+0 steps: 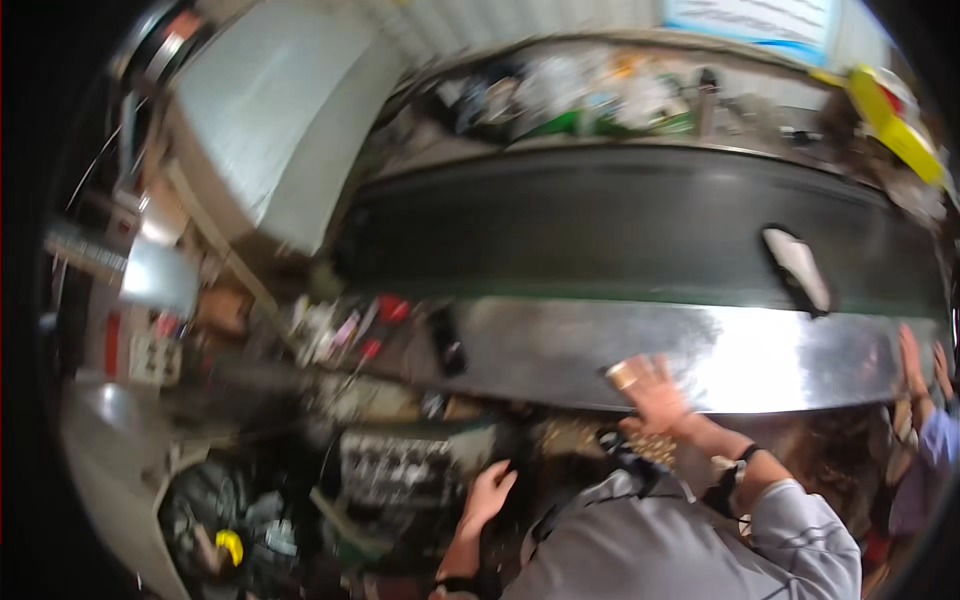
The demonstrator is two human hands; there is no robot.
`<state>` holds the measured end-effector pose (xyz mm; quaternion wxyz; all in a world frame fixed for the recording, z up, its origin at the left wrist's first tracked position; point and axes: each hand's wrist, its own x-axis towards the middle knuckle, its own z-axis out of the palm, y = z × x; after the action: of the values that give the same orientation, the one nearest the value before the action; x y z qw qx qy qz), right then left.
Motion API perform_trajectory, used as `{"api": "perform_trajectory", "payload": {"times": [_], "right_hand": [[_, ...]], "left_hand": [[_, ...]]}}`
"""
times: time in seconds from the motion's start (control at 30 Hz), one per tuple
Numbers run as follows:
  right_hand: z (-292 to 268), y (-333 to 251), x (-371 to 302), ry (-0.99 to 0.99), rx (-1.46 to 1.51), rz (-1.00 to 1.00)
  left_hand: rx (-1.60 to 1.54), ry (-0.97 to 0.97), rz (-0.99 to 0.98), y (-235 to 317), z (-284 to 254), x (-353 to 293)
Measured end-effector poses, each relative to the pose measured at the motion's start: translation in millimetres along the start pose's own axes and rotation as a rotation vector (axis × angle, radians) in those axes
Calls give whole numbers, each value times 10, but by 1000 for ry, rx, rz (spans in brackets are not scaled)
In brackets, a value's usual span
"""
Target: Applying adhesive to shoes and processing them through a lasting machine.
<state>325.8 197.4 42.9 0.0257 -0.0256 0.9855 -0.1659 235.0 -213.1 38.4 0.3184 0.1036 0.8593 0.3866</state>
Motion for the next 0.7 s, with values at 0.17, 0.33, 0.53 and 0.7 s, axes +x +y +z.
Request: {"api": "perform_trajectory", "payload": {"times": [0.17, 0.33, 0.53, 0.7], "right_hand": [[557, -99, 208, -64, -146, -95], [545, -220, 265, -1, 154, 92], [488, -513, 682, 140, 278, 519], [160, -865, 2128, 247, 793, 619]], "left_hand": [[-88, 183, -31, -139, -521, 394], [-47, 441, 317, 501, -1377, 1582], [153, 478, 287, 604, -2910, 3697], [807, 648, 32, -270, -4507, 4809]]}}
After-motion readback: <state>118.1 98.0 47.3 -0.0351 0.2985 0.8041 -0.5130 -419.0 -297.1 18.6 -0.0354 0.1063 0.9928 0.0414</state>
